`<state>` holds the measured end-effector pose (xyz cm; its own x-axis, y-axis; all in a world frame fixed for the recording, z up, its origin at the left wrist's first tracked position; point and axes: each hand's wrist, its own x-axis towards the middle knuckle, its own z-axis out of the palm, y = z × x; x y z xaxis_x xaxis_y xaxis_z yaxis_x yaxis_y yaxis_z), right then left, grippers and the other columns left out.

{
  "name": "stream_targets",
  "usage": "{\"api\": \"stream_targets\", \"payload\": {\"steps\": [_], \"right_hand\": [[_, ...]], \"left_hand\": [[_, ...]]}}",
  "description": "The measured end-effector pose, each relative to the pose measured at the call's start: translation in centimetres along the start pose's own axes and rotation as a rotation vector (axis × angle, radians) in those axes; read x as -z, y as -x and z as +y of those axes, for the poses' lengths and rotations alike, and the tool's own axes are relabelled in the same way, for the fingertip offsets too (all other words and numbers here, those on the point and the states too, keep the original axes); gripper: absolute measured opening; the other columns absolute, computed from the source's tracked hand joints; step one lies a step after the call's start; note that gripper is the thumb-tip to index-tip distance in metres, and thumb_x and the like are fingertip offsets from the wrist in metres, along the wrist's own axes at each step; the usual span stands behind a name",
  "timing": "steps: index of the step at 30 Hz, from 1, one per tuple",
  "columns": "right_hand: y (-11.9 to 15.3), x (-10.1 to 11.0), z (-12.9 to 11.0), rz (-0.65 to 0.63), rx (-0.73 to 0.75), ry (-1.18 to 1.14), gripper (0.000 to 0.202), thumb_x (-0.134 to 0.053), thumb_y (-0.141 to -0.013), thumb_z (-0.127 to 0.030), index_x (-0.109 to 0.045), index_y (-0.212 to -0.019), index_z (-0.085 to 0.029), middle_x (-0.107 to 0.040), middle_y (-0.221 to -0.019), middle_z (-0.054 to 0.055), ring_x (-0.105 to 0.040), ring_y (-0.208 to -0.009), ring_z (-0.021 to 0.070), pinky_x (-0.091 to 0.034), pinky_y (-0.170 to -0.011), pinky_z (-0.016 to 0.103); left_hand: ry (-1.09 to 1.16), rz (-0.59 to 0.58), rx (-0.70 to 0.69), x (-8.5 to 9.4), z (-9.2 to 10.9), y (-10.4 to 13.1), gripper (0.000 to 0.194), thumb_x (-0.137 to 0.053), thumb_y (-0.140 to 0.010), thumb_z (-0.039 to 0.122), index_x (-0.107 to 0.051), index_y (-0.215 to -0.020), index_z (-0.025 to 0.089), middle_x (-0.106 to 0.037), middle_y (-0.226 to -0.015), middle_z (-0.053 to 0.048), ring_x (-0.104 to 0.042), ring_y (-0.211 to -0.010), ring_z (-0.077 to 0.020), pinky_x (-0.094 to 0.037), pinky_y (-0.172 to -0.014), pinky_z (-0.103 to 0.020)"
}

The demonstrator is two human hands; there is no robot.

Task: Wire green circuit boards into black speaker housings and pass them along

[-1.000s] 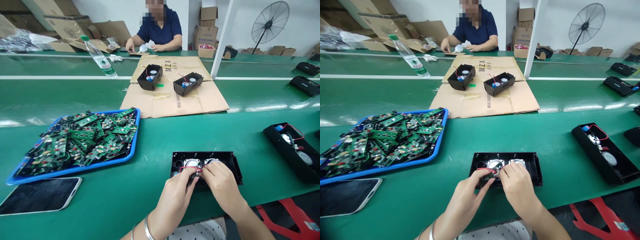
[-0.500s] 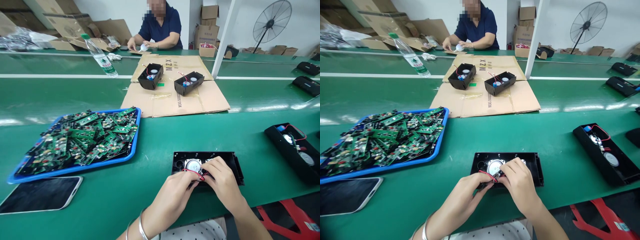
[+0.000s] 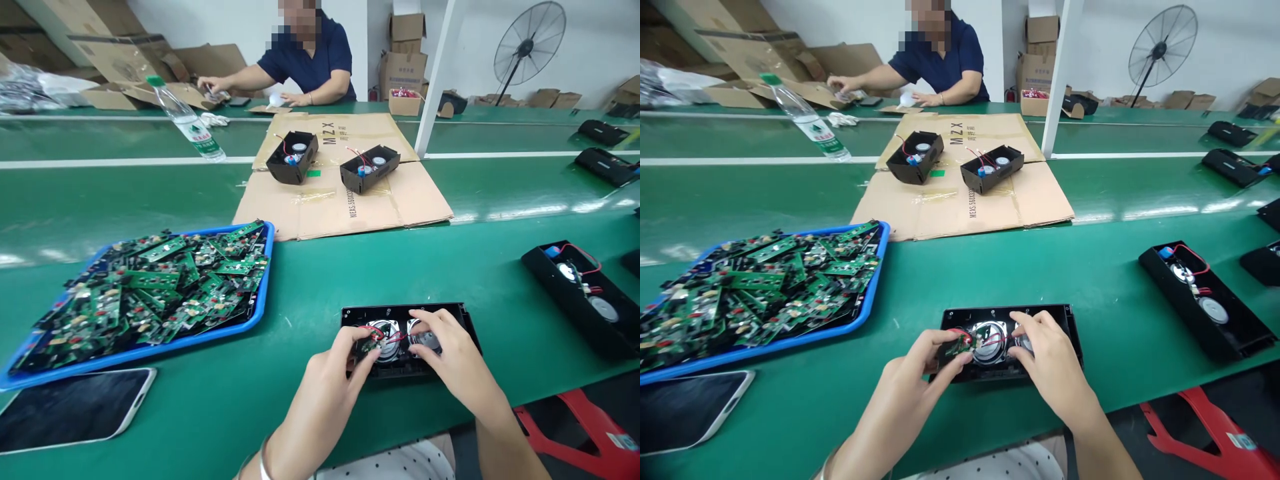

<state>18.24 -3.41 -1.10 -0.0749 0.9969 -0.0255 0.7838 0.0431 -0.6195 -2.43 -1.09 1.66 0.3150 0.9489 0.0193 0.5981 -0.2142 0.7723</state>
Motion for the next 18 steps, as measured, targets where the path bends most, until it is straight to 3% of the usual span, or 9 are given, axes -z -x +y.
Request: {"api": "stream_targets", "payload": {"steps": [3, 6, 8, 11, 14, 18], "right_hand": [[0.3, 0.0, 0.0, -0.041, 0.035, -0.014, 0.036, -0.050, -0.086, -0.023, -0.045, -0.120, -0.033, -0.053, -0.097, -0.003, -0.055, -0.088, 0.0039, -0.049, -0.080, 0.021], [0.6, 0.4, 0.0, 0.065, 0.112, 0.002, 0.029, -0.053, -0.085, -0.026, -0.050, -0.114, -0.029, -0.055, -0.095, -0.002, -0.051, -0.090, 0.0056, -0.048, -0.076, 0.019], [0.8, 0.9, 0.2, 0.148, 0.140, 0.039, 0.026, -0.057, -0.082, -0.031, -0.052, -0.108, -0.026, -0.056, -0.096, -0.002, -0.048, -0.094, 0.0082, -0.047, -0.077, 0.020], [0.9, 1.6, 0.8, 0.182, 0.152, 0.127, 0.034, -0.059, -0.079, -0.042, -0.054, -0.108, -0.024, -0.055, -0.109, -0.001, -0.043, -0.108, 0.0125, -0.046, -0.089, 0.026], [0.7, 2.1, 1.3, 0.081, 0.196, 0.261, 0.059, -0.054, -0.075, -0.060, -0.048, -0.124, -0.026, -0.039, -0.135, 0.000, -0.030, -0.129, 0.0195, -0.035, -0.107, 0.041], [-0.1, 2.1, 1.5, -0.177, 0.257, 0.400, 0.093, -0.055, -0.064, -0.073, -0.027, -0.142, -0.029, -0.008, -0.149, 0.003, -0.011, -0.139, 0.0294, -0.016, -0.111, 0.059]], "left_hand": [[-0.040, 0.012, -0.003, 0.4, 0.1, -0.4, 0.021, -0.058, -0.082, 0.034, -0.053, -0.098, 0.022, -0.059, -0.059, 0.008, -0.051, -0.045, -0.0060, -0.038, -0.044, -0.014], [-0.166, 0.093, -0.073, 0.9, 0.2, -1.0, 0.032, -0.064, -0.073, 0.048, -0.058, -0.083, 0.018, -0.054, -0.056, 0.005, -0.047, -0.047, -0.0076, -0.036, -0.045, -0.018], [-0.225, 0.096, -0.091, 1.0, 0.1, -1.3, 0.039, -0.058, -0.076, 0.054, -0.057, -0.068, 0.016, -0.052, -0.056, 0.003, -0.044, -0.049, -0.0084, -0.034, -0.047, -0.019], [-0.252, 0.008, -0.029, 1.0, 0.1, -1.6, 0.050, -0.042, -0.086, 0.053, -0.045, -0.054, 0.014, -0.045, -0.052, 0.001, -0.038, -0.049, -0.0083, -0.028, -0.049, -0.021], [-0.221, -0.081, 0.078, 0.9, 0.2, -1.8, 0.053, -0.032, -0.089, 0.052, -0.038, -0.053, 0.014, -0.044, -0.052, 0.001, -0.036, -0.051, -0.0086, -0.026, -0.052, -0.022], [-0.183, -0.149, 0.176, 1.1, 0.7, -2.2, 0.054, -0.027, -0.090, 0.052, -0.041, -0.055, 0.014, -0.049, -0.056, 0.000, -0.038, -0.054, -0.0099, -0.026, -0.055, -0.024]]}}
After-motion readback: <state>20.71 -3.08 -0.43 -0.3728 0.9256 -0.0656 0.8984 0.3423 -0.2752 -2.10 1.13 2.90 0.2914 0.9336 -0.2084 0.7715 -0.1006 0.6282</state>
